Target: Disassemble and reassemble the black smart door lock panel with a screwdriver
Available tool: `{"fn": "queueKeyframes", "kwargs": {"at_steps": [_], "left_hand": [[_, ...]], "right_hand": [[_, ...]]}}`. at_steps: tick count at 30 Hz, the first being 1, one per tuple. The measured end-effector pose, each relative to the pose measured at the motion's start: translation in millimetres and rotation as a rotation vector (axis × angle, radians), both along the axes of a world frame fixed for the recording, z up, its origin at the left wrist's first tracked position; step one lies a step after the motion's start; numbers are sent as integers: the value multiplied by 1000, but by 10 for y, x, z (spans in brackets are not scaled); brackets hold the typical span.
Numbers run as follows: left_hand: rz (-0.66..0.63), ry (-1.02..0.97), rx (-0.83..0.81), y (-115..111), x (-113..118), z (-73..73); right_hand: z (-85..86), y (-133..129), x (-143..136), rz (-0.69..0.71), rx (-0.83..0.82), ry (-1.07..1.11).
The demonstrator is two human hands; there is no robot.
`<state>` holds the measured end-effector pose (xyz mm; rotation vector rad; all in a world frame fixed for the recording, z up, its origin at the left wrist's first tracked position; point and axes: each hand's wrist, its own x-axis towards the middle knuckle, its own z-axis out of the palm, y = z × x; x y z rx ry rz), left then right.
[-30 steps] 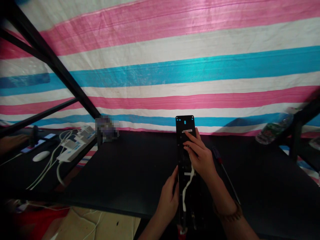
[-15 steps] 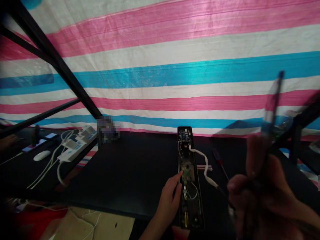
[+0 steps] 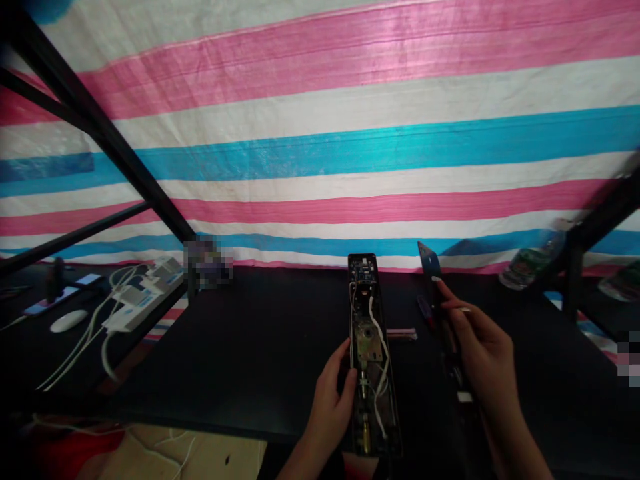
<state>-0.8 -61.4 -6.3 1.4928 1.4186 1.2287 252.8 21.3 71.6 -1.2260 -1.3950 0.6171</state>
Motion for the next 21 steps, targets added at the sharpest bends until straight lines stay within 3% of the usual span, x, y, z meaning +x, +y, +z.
{"fn": "queueKeyframes", "kwargs": {"at_steps": [7,11,15,21], "left_hand": [[-62,103,-16,-5,5,30],[-78,116,-12,-3,4,49],[-72,114,-24,-2,9,49],[-68,109,-26,7,-1,40]], "right_hand": [[-606,246,21,47,-233,8],[-916,312,92,37,-277,-20],[-1074,413,193,21,-287,-60],[-1161,624,318,47,-225,-186]]}}
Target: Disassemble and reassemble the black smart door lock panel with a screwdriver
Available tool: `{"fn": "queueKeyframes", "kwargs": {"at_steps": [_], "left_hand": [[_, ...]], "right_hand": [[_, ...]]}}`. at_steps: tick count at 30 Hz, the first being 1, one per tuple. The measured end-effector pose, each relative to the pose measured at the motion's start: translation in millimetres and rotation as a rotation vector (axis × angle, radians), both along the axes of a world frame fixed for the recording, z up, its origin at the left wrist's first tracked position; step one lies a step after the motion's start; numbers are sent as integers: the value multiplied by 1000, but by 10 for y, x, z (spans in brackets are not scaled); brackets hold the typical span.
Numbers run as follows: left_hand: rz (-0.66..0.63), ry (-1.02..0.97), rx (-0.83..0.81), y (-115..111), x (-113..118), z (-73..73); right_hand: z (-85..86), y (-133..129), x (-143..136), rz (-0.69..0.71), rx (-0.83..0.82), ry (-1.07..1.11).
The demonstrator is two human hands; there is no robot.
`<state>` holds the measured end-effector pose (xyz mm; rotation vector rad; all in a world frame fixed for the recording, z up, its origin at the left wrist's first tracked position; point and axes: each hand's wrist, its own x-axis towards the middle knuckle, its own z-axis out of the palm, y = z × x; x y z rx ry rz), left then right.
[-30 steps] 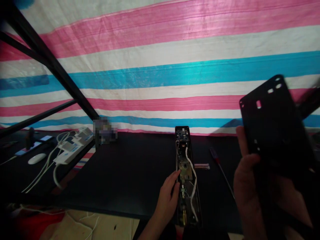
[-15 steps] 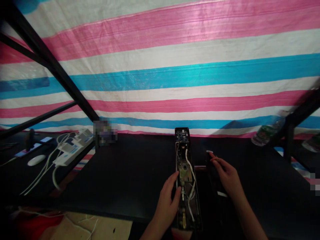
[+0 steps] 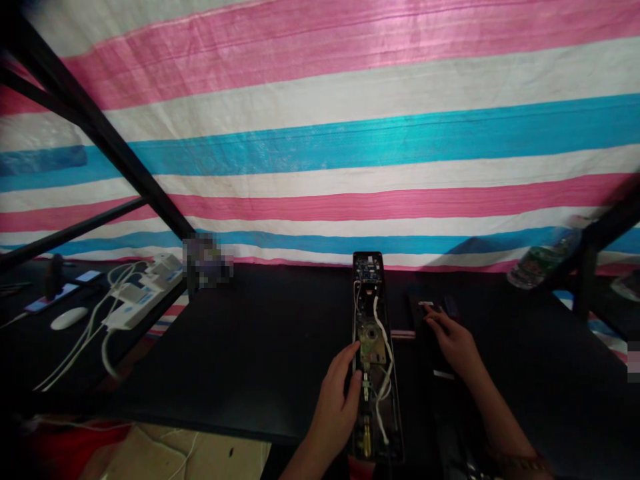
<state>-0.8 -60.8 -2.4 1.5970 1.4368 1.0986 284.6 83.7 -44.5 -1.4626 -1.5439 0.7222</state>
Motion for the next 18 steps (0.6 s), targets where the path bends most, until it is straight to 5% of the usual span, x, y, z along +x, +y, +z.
{"fn": "queueKeyframes", "kwargs": {"at_steps": [11,18], "left_hand": [[21,15,49,43,-12,-60],[32,38,85,21,16,-93]], "right_hand": [[-7,396,75,-44,118,-66],[-104,423,109,-30,82,-147]]}}
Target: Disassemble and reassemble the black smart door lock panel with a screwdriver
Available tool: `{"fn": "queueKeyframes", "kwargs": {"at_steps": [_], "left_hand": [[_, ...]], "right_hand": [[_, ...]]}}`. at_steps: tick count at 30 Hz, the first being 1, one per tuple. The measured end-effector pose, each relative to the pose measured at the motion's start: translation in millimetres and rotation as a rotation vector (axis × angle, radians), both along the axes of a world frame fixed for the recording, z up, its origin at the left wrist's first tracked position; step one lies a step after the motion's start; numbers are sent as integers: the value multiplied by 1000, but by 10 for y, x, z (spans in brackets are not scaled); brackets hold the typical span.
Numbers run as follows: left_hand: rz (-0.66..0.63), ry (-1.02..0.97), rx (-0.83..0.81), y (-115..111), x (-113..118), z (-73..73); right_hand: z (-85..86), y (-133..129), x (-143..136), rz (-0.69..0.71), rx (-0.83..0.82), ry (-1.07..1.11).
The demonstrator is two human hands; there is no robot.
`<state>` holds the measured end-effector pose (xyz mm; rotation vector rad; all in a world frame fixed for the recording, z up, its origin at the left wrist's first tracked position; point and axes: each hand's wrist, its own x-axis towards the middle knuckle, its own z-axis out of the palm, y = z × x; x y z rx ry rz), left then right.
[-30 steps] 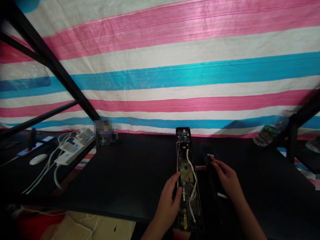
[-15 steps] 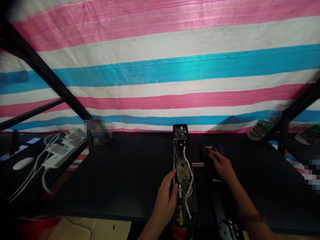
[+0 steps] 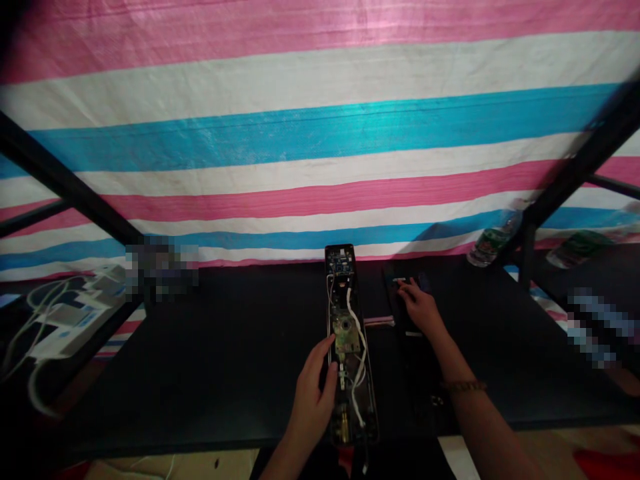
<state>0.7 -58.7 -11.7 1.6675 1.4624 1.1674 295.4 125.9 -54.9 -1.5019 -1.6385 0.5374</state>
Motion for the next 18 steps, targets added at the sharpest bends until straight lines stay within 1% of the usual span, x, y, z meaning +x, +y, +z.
{"fn": "queueKeyframes", "kwargs": {"at_steps": [3,5,6,7,8,9,10,11,12,13,15,16,18], "left_hand": [[60,5,54,-25,-5,41],[126,15,135,67,-157,130],[159,31,186,164,-309,200],[202,71,236,294,-516,284],[269,126,282,456,-774,378],[371,187,327,640,-1073,475],[523,253,344,839,-1397,567],[717,334,313,1039,-1725,647],[922,424,246,1230,-2041,711],[1024,444,210,1401,-2327,755],[1128,464,165,1659,-2777,778],[1158,478,140,1743,-2934,761],[1192,508,97,1837,-3136,683]], "right_hand": [[-78,-23,3,-30,27,-49],[-120,-28,6,-66,50,-74],[-130,-30,6,-81,58,-82],[-132,-33,3,-93,64,-88],[-126,-37,-2,-102,67,-90],[-113,-44,-8,-108,69,-91],[-97,-51,-16,-110,69,-91],[-80,-58,-24,-111,67,-91],[-65,-64,-32,-113,64,-91],[-54,-70,-38,-112,60,-90],[-40,-76,-49,-111,58,-82],[-37,-78,-54,-110,60,-74],[-33,-80,-63,-114,65,-55]]}}
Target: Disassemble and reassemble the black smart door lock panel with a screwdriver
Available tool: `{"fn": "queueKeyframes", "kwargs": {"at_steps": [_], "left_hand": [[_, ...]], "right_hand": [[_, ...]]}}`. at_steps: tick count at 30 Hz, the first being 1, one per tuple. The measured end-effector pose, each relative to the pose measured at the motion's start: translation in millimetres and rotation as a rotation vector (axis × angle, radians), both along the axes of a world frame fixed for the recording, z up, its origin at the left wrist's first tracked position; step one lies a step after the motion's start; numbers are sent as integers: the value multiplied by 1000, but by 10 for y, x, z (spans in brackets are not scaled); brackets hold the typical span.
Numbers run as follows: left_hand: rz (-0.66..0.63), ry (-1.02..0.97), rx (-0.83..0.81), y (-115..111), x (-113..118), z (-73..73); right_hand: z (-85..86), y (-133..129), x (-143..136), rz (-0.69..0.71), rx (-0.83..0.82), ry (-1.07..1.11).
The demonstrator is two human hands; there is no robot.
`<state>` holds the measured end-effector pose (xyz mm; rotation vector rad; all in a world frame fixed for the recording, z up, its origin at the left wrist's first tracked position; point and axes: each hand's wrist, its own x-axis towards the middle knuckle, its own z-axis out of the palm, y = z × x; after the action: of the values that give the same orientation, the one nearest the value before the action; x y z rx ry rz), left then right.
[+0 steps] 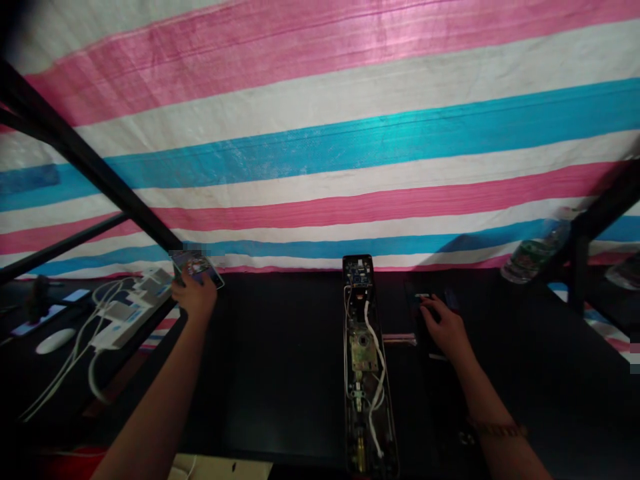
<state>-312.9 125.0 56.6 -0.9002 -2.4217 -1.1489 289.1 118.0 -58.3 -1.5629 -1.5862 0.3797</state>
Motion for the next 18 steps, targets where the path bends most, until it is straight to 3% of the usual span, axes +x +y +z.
{"fn": "queueKeyframes", "kwargs": {"at_steps": [6,12,18], "left_hand": [[27,35,-67,21,-233,-231],[28,48,-87,-19,-405,-281],[-2,0,-114,-9,-423,-350]], "right_hand": [[1,6,-4,-12,1,28],[-32,7,16,-15,-5,39],[4,5,-4,-10,-7,53]]}}
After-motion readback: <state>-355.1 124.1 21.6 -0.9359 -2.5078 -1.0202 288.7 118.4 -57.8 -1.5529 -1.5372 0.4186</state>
